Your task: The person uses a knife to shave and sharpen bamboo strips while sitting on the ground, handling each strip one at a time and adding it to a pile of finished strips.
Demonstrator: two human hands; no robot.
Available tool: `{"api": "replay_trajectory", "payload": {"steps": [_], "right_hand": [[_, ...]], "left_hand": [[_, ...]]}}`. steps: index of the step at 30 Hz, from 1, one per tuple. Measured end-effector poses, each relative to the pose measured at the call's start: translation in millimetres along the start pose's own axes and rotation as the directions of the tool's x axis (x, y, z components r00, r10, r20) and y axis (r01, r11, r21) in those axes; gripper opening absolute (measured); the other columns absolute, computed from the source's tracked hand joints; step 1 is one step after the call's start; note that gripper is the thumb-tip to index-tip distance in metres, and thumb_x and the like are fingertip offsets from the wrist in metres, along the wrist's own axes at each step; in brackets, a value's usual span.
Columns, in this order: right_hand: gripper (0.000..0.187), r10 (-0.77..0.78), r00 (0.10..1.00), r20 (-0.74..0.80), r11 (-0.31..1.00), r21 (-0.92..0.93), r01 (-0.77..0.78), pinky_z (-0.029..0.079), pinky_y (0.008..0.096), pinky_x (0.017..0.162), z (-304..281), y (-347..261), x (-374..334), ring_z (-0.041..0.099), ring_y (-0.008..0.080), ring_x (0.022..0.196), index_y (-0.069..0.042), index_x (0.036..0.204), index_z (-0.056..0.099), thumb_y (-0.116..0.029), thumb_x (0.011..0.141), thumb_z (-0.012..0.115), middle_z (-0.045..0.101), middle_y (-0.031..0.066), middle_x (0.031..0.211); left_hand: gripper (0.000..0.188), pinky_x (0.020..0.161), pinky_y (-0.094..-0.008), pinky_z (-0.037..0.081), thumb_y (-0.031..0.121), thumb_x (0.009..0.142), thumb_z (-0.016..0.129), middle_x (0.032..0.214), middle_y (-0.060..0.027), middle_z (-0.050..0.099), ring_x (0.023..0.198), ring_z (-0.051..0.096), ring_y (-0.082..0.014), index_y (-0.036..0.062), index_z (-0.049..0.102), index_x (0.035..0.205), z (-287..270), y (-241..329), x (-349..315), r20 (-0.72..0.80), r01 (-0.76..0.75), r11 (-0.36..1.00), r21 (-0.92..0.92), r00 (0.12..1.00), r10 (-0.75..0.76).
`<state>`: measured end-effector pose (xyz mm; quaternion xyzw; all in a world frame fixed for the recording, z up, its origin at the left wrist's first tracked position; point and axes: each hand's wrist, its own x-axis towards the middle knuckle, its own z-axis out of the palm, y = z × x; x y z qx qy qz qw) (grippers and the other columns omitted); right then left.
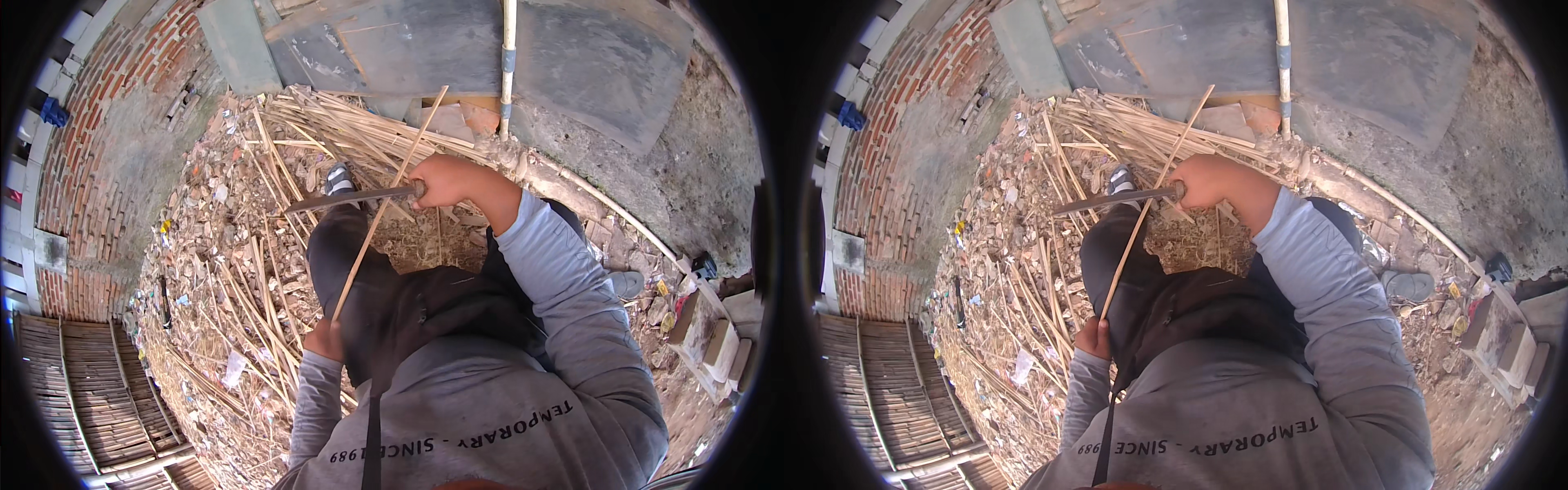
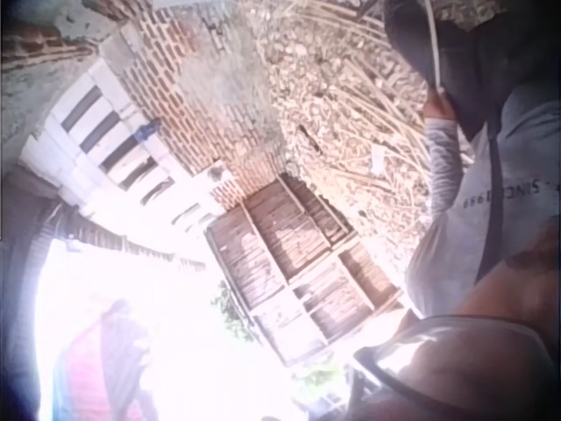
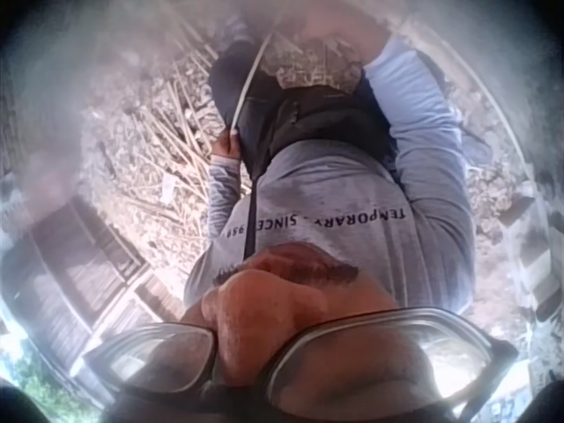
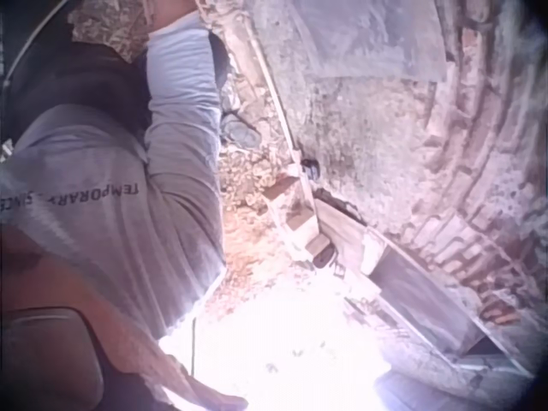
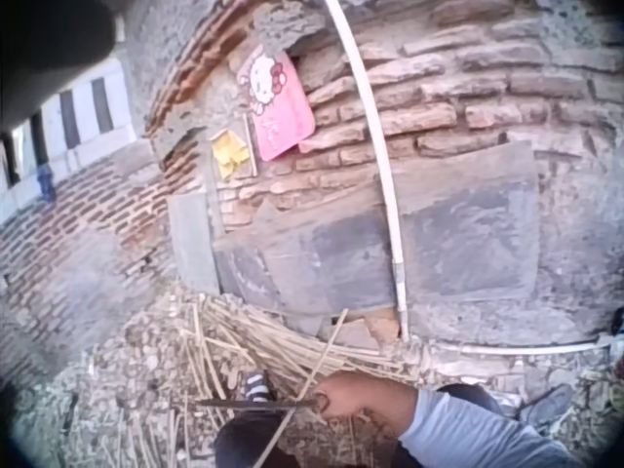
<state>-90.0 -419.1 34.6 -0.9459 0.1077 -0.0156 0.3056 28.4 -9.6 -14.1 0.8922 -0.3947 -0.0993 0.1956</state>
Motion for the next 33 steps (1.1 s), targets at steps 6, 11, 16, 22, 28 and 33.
{"api": "replay_trajectory", "payload": {"steps": [6, 11, 16, 22, 28, 33], "right_hand": [[0.047, 0.194, 0.976, -0.1, 0.981, 0.038, -0.191, 0.05, 0.0423, 0.077, -6, 34, 2, 0.065, 0.033, 0.091, -0.004, 0.108, 0.066, -0.034, 0.073, 0.074, 0.068, 0.0177, 0.092], [0.051, 0.138, 0.984, -0.116, 0.99, 0.046, -0.134, 0.05, 0.0416, 0.079, -6, 25, -1, 0.064, 0.0352, 0.091, -0.002, 0.11, 0.064, -0.036, 0.073, 0.073, 0.067, 0.0203, 0.09], [0.044, 0.075, 0.996, 0.044, 0.996, -0.048, -0.073, 0.05, 0.0426, 0.077, -5, -10, -3, 0.064, 0.0336, 0.089, -0.005, 0.107, 0.066, -0.032, 0.073, 0.074, 0.067, 0.0186, 0.089], [0.043, 0.099, 0.994, 0.042, 0.992, 0.069, -0.102, 0.05, 0.0419, 0.076, -1, 14, 4, 0.065, 0.0322, 0.087, -0.005, 0.107, 0.067, -0.033, 0.074, 0.074, 0.067, 0.0184, 0.087], [0.044, 0.16, 0.978, -0.131, 0.987, 0.052, -0.155, 0.05, 0.0417, 0.076, 1, 34, 3, 0.065, 0.0329, 0.087, -0.002, 0.104, 0.066, -0.032, 0.073, 0.074, 0.067, 0.0189, 0.088], [0.045, 0.152, 0.988, 0.006, 0.988, 0.025, -0.152, 0.049, 0.0425, 0.083, -6, 11, -1, 0.063, 0.035, 0.097, -0.005, 0.109, 0.066, -0.031, 0.073, 0.074, 0.066, 0.0195, 0.099]], "left_hand": [[0.035, 0.063, -0.0567, 0.046, 0.036, 0.095, 0.044, 0.07, -0.0281, 0.06, 0.069, 0.06, -0.0498, 0.0049, 0.057, 0.087, 2, 4, 2, -0.001, 0.002, 1.0, -0.003, 1.0, -0.002], [0.034, 0.062, -0.0564, 0.046, 0.036, 0.095, 0.043, 0.07, -0.028, 0.06, 0.069, 0.06, -0.0497, 0.005, 0.056, 0.087, 3, -3, 2, 0.021, 0.006, 1.0, 0.008, 1.0, -0.007], [0.046, 0.057, -0.0476, 0.042, 0.043, 0.098, 0.042, 0.064, -0.024, 0.054, 0.065, 0.057, -0.0455, 0.0028, 0.052, 0.077, 5, -6, 0, -0.026, -0.028, 0.999, -0.017, 0.999, 0.028], [0.035, 0.062, -0.055, 0.046, 0.037, 0.094, 0.045, 0.069, -0.0273, 0.06, 0.068, 0.06, -0.0491, 0.005, 0.058, 0.089, 1, 0, 1, 0.02, -0.002, 1.0, -0.004, 1.0, 0.002], [0.035, 0.061, -0.0546, 0.046, 0.037, 0.094, 0.046, 0.069, -0.0272, 0.06, 0.068, 0.06, -0.0492, 0.0048, 0.056, 0.084, 1, 2, 2, -0.002, 0.0, 1.0, 0.022, 1.0, 0.0], [0.034, 0.06, -0.0543, 0.046, 0.035, 0.094, 0.046, 0.069, -0.0271, 0.06, 0.067, 0.06, -0.0489, 0.0045, 0.056, 0.084, 1, 0, 1, 0.001, -0.016, 1.0, 0.024, 1.0, 0.016]]}}
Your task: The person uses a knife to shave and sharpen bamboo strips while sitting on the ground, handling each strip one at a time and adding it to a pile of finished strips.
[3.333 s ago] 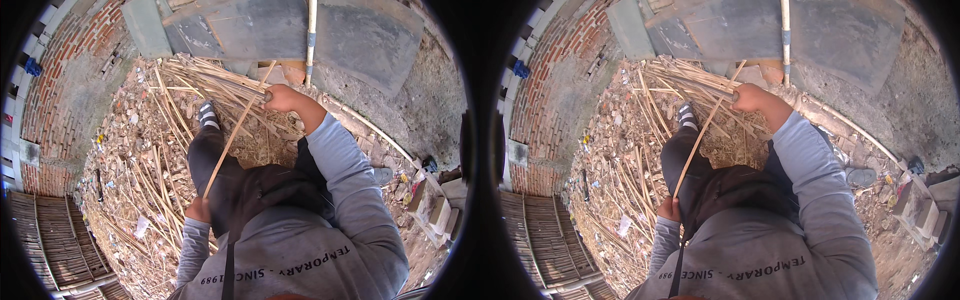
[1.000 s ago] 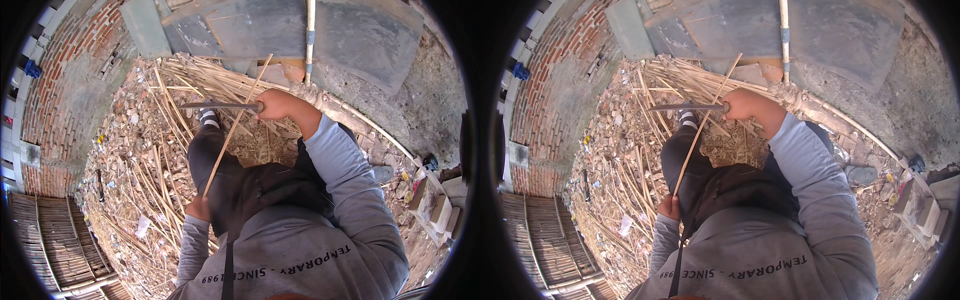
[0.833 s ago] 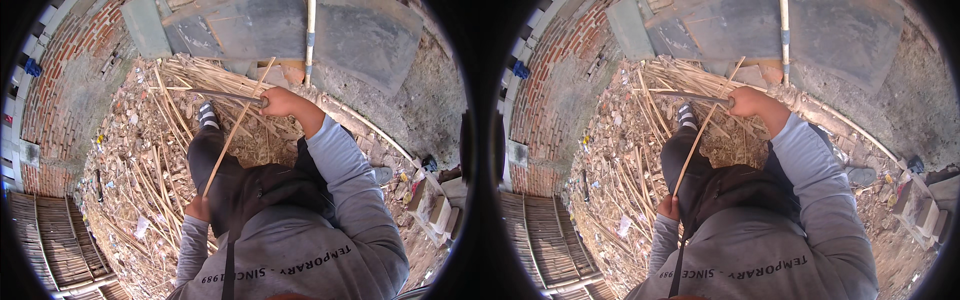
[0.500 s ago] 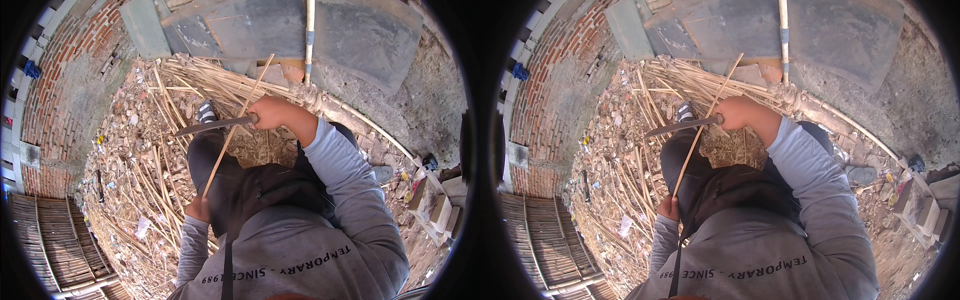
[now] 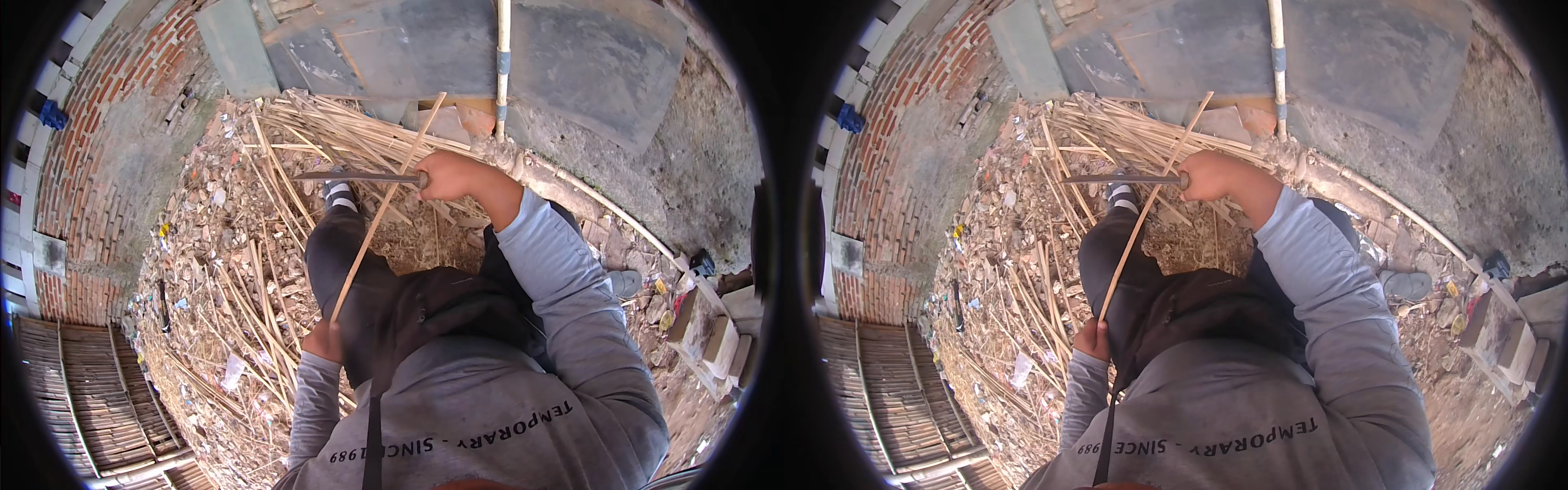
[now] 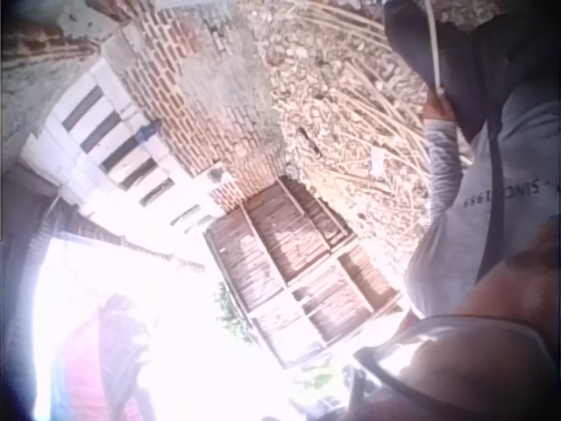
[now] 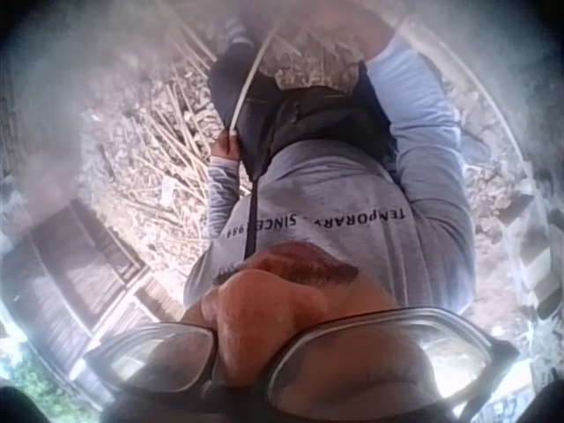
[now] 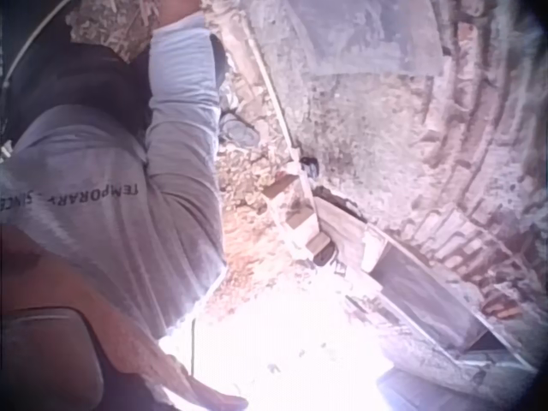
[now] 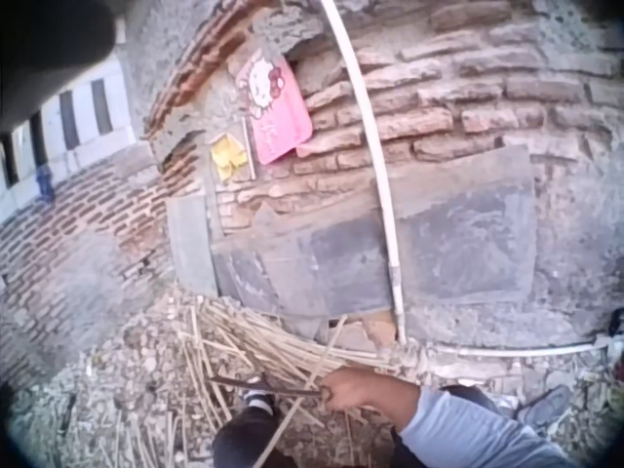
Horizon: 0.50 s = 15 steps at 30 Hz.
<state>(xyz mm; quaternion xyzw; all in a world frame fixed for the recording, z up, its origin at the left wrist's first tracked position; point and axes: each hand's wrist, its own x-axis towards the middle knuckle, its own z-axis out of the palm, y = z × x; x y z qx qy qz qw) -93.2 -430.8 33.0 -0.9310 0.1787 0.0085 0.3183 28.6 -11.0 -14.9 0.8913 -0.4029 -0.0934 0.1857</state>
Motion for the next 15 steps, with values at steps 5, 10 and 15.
{"api": "replay_trajectory", "payload": {"steps": [5, 10, 15], "right_hand": [[0.043, -0.033, 0.998, 0.052, 0.999, -0.035, 0.034, 0.05, 0.0436, 0.081, 0, -5, -2, 0.064, 0.0352, 0.093, -0.007, 0.107, 0.068, -0.032, 0.073, 0.075, 0.067, 0.0185, 0.094], [0.043, 0.01, 1.0, -0.029, 0.999, 0.053, -0.008, 0.05, 0.0399, 0.073, 10, 18, 11, 0.065, 0.0308, 0.081, -0.004, 0.105, 0.066, -0.033, 0.074, 0.074, 0.068, 0.0152, 0.082], [0.046, 0.002, 0.997, -0.076, 1.0, -0.02, -0.003, 0.05, 0.0408, 0.076, 1, 10, 3, 0.065, 0.0318, 0.085, -0.002, 0.108, 0.065, -0.032, 0.074, 0.074, 0.068, 0.0156, 0.084]], "left_hand": [[0.034, 0.059, -0.0541, 0.046, 0.035, 0.095, 0.045, 0.069, -0.0269, 0.06, 0.066, 0.059, -0.0485, 0.0047, 0.057, 0.087, -1, 0, 0, 0.008, -0.004, 1.0, -0.006, 1.0, 0.004], [0.035, 0.06, -0.0547, 0.046, 0.037, 0.095, 0.045, 0.069, -0.0267, 0.06, 0.067, 0.06, -0.0483, 0.0049, 0.058, 0.089, -3, 8, 1, -0.006, 0.019, 0.999, 0.025, 1.0, -0.019], [0.035, 0.061, -0.0547, 0.046, 0.037, 0.095, 0.045, 0.07, -0.0266, 0.06, 0.067, 0.06, -0.0484, 0.0049, 0.057, 0.088, 0, 2, 0, 0.002, 0.016, 0.998, 0.056, 1.0, -0.016]]}}
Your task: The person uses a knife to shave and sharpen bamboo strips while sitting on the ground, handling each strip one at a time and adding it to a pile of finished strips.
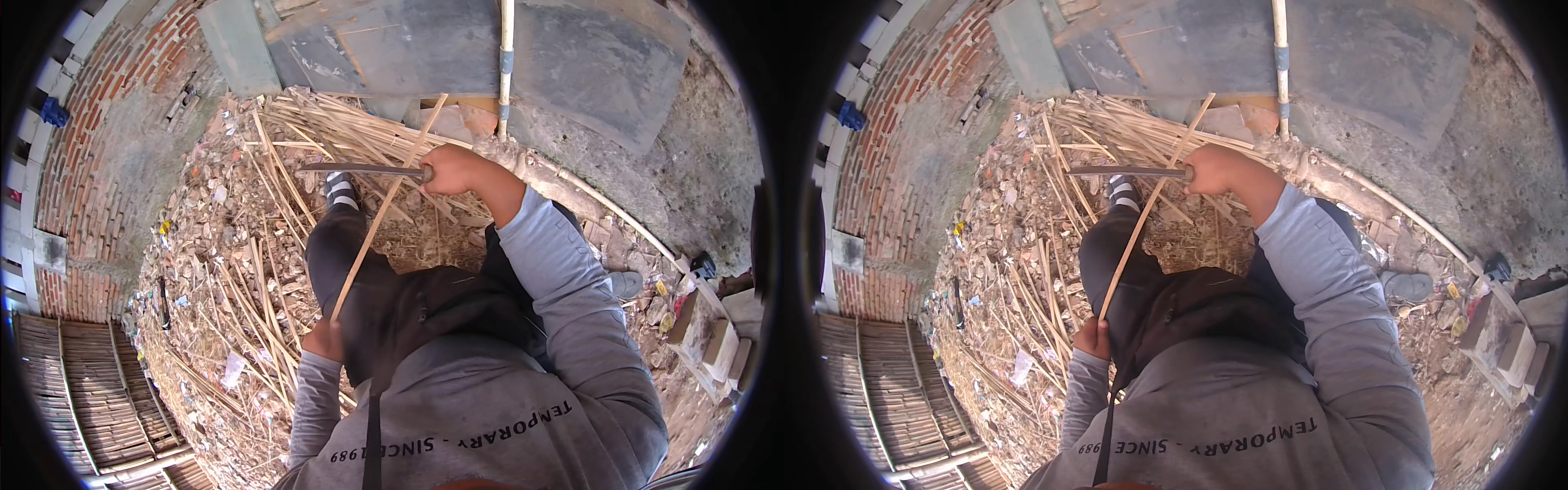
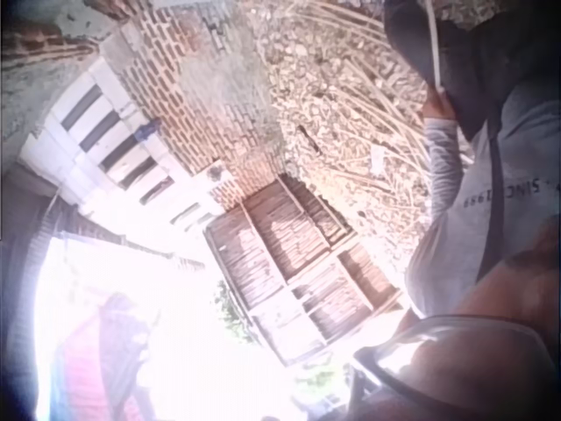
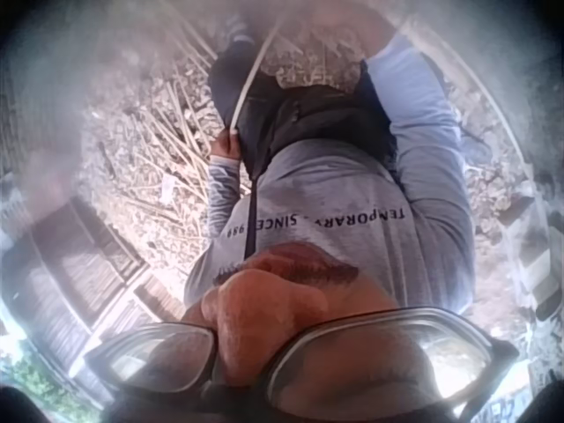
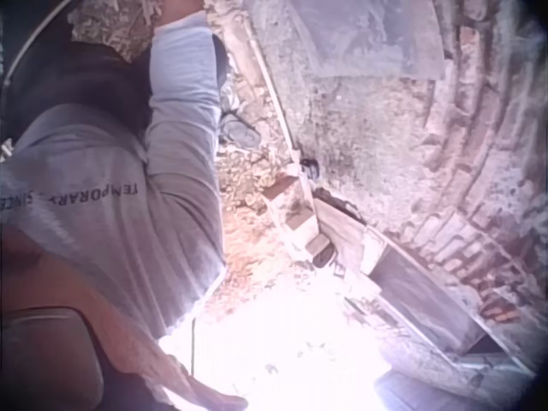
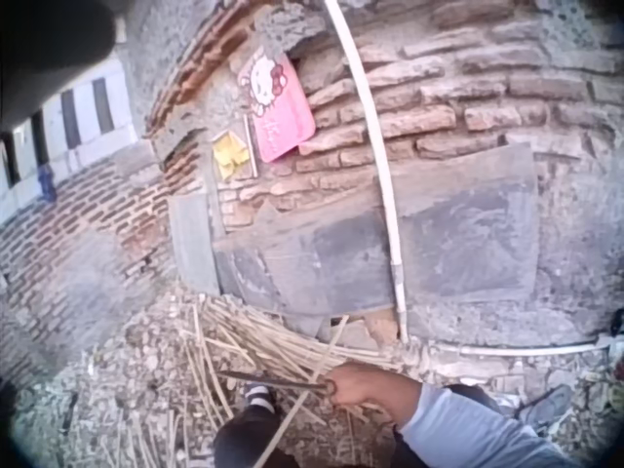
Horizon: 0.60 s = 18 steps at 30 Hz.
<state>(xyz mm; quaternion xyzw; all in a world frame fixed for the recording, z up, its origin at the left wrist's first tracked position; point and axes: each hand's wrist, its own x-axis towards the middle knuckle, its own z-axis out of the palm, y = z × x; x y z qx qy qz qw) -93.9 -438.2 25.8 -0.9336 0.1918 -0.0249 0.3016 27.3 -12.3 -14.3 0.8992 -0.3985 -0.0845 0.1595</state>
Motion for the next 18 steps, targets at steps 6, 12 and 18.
{"api": "replay_trajectory", "payload": {"steps": [6, 12, 18], "right_hand": [[0.04, -0.021, 0.993, 0.116, 1.0, 0.002, 0.021, 0.05, 0.0434, 0.079, 0, -8, -1, 0.064, 0.0337, 0.093, -0.007, 0.103, 0.068, -0.033, 0.072, 0.075, 0.068, 0.0164, 0.093], [0.039, -0.025, 0.995, 0.094, 1.0, 0.009, 0.024, 0.05, 0.0442, 0.077, 10, 2, 6, 0.064, 0.0344, 0.091, -0.007, 0.1, 0.068, -0.034, 0.072, 0.076, 0.067, 0.0163, 0.09], [0.041, 0.006, 0.996, 0.084, 1.0, -0.016, -0.005, 0.049, 0.0443, 0.079, 6, -4, 4, 0.064, 0.0345, 0.092, -0.008, 0.103, 0.068, -0.034, 0.072, 0.076, 0.067, 0.0163, 0.092]], "left_hand": [[0.035, 0.059, -0.055, 0.046, 0.037, 0.094, 0.046, 0.068, -0.0262, 0.06, 0.065, 0.059, -0.0481, 0.0047, 0.055, 0.084, 5, -5, 0, -0.019, -0.024, 0.998, -0.063, 1.0, 0.023], [0.039, 0.058, -0.0484, 0.043, 0.037, 0.096, 0.046, 0.066, -0.024, 0.056, 0.067, 0.059, -0.0458, 0.0026, 0.054, 0.08, 1, 1, -1, -0.024, 0.007, 0.998, -0.061, 1.0, -0.008], [0.034, 0.059, -0.055, 0.045, 0.036, 0.094, 0.047, 0.068, -0.0263, 0.059, 0.066, 0.059, -0.0481, 0.0046, 0.056, 0.085, 2, -1, 0, -0.028, -0.022, 0.999, -0.026, 0.999, 0.021]]}}
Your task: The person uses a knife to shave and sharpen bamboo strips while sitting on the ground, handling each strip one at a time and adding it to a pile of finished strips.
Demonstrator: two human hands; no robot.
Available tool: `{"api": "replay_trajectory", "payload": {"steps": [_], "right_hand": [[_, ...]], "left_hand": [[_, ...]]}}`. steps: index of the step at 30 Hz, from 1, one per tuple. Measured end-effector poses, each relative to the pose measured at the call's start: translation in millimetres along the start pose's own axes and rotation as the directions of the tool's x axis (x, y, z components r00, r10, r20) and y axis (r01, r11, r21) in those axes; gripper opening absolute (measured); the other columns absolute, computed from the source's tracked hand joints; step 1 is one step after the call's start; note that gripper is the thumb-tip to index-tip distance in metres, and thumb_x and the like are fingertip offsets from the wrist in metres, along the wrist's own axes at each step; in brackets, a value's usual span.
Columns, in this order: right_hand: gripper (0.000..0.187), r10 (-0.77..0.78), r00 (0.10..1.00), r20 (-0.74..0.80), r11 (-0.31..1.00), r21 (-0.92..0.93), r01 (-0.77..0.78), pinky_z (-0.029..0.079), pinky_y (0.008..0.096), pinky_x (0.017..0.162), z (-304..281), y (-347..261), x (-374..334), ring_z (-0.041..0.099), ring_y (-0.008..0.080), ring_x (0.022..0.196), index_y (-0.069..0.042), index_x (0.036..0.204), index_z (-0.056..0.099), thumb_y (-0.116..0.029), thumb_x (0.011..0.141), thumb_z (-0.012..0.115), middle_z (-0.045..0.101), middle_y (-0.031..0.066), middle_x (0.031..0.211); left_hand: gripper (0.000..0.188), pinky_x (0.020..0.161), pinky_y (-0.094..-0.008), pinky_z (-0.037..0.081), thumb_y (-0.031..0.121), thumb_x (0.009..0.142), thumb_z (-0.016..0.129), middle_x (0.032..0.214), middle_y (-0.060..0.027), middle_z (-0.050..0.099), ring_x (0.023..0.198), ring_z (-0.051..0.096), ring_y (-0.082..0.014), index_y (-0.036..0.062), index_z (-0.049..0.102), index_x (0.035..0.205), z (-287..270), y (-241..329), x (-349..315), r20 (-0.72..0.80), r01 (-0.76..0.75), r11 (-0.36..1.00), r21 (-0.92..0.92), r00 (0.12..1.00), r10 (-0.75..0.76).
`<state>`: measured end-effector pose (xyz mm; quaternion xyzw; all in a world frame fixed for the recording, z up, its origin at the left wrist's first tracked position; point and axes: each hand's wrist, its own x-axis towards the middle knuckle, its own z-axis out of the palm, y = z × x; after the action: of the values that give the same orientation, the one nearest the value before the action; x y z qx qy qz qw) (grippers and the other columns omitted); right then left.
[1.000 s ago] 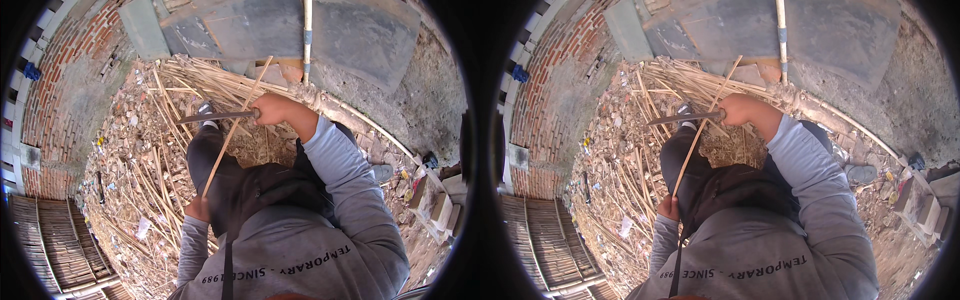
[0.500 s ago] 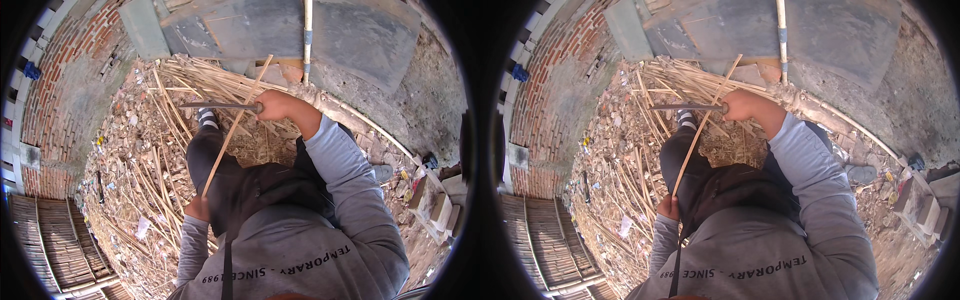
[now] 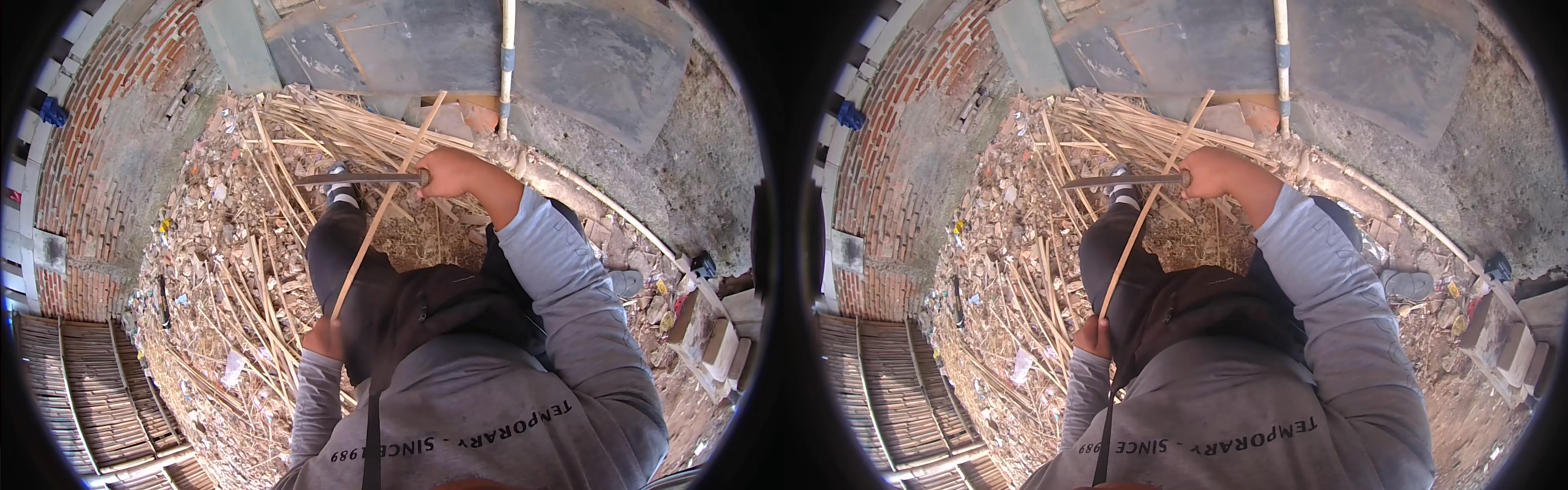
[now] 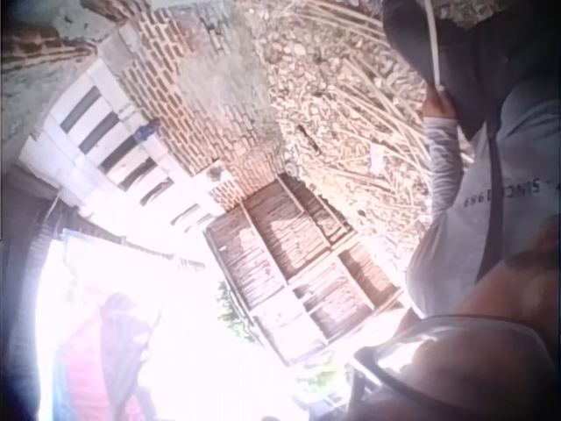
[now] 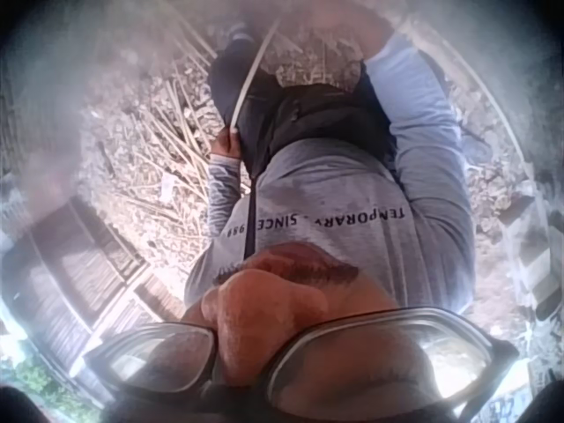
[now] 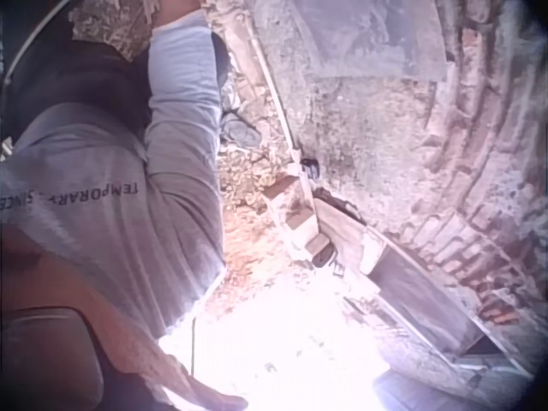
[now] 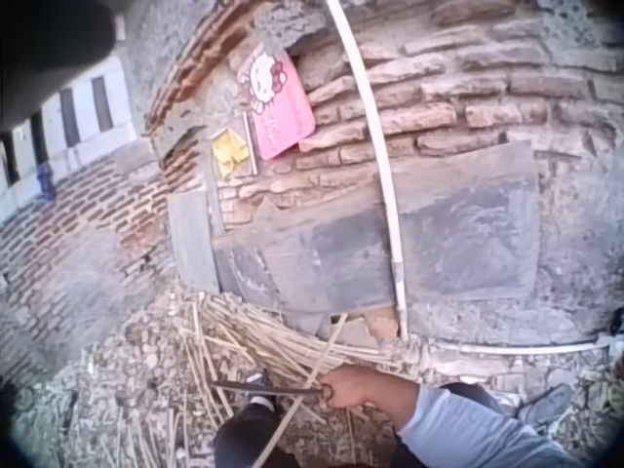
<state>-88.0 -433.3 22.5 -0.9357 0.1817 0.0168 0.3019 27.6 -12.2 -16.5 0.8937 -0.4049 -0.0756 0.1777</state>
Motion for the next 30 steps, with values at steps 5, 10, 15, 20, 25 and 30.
{"api": "replay_trajectory", "payload": {"steps": [5, 10, 15, 20, 25, 30], "right_hand": [[0.04, -0.027, 1.0, -0.008, 0.999, 0.017, 0.027, 0.05, 0.0436, 0.079, -8, -5, -8, 0.064, 0.0345, 0.092, -0.007, 0.103, 0.068, -0.033, 0.073, 0.075, 0.067, 0.0164, 0.092], [0.04, -0.029, 1.0, 0.007, 0.999, -0.015, 0.029, 0.05, 0.043, 0.079, -17, -8, -13, 0.064, 0.0345, 0.092, -0.007, 0.104, 0.067, -0.031, 0.073, 0.075, 0.067, 0.0171, 0.093], [0.042, 0.08, 0.978, -0.19, 0.997, 0.017, -0.078, 0.05, 0.0427, 0.078, -7, 38, 7, 0.064, 0.035, 0.092, -0.004, 0.101, 0.067, -0.033, 0.071, 0.073, 0.067, 0.0172, 0.095], [0.041, -0.036, 0.999, -0.039, 0.996, -0.086, 0.033, 0.05, 0.0428, 0.077, -7, -3, -8, 0.064, 0.0357, 0.09, -0.005, 0.103, 0.067, -0.031, 0.072, 0.074, 0.067, 0.019, 0.093], [0.04, -0.033, 0.999, -0.025, 0.997, 0.064, 0.035, 0.05, 0.0426, 0.076, 2, 12, -1, 0.065, 0.0339, 0.088, -0.004, 0.1, 0.067, -0.031, 0.072, 0.073, 0.067, 0.0178, 0.089], [0.041, -0.005, 0.994, -0.108, 1.0, 0.006, 0.005, 0.05, 0.0435, 0.077, -5, 13, -1, 0.064, 0.0338, 0.089, -0.007, 0.104, 0.067, -0.03, 0.071, 0.073, 0.068, 0.0165, 0.09]], "left_hand": [[0.034, 0.059, -0.0553, 0.045, 0.036, 0.094, 0.046, 0.067, -0.0266, 0.059, 0.065, 0.059, -0.0484, 0.0049, 0.056, 0.085, 1, 0, 1, 0.0, -0.003, 1.0, -0.024, 1.0, 0.003], [0.033, 0.057, -0.0546, 0.045, 0.036, 0.094, 0.047, 0.066, -0.0263, 0.058, 0.064, 0.059, -0.0485, 0.0052, 0.054, 0.083, -1, 0, 0, -0.011, -0.019, 1.0, -0.025, 1.0, 0.018], [0.033, 0.057, -0.0541, 0.045, 0.035, 0.094, 0.047, 0.065, -0.0258, 0.058, 0.063, 0.058, -0.0482, 0.0049, 0.053, 0.081, -2, 5, 3, -0.007, -0.023, 0.999, -0.022, 1.0, 0.023], [0.041, 0.058, -0.0509, 0.044, 0.04, 0.096, 0.045, 0.067, -0.0254, 0.057, 0.066, 0.059, -0.0468, 0.0032, 0.054, 0.08, -5, 0, 0, 0.016, -0.001, 1.0, -0.005, 1.0, 0.001], [0.037, 0.061, -0.0536, 0.046, 0.038, 0.095, 0.046, 0.069, -0.0272, 0.059, 0.07, 0.059, -0.0487, 0.0038, 0.055, 0.084, -8, 4, 5, 0.084, 0.017, 0.997, -0.075, 0.996, -0.011], [0.037, 0.061, -0.0528, 0.046, 0.038, 0.095, 0.046, 0.069, -0.0263, 0.059, 0.069, 0.059, -0.0485, 0.0043, 0.055, 0.083, -4, -4, 3, 0.055, 0.01, 0.999, -0.042, 0.998, -0.007]]}}
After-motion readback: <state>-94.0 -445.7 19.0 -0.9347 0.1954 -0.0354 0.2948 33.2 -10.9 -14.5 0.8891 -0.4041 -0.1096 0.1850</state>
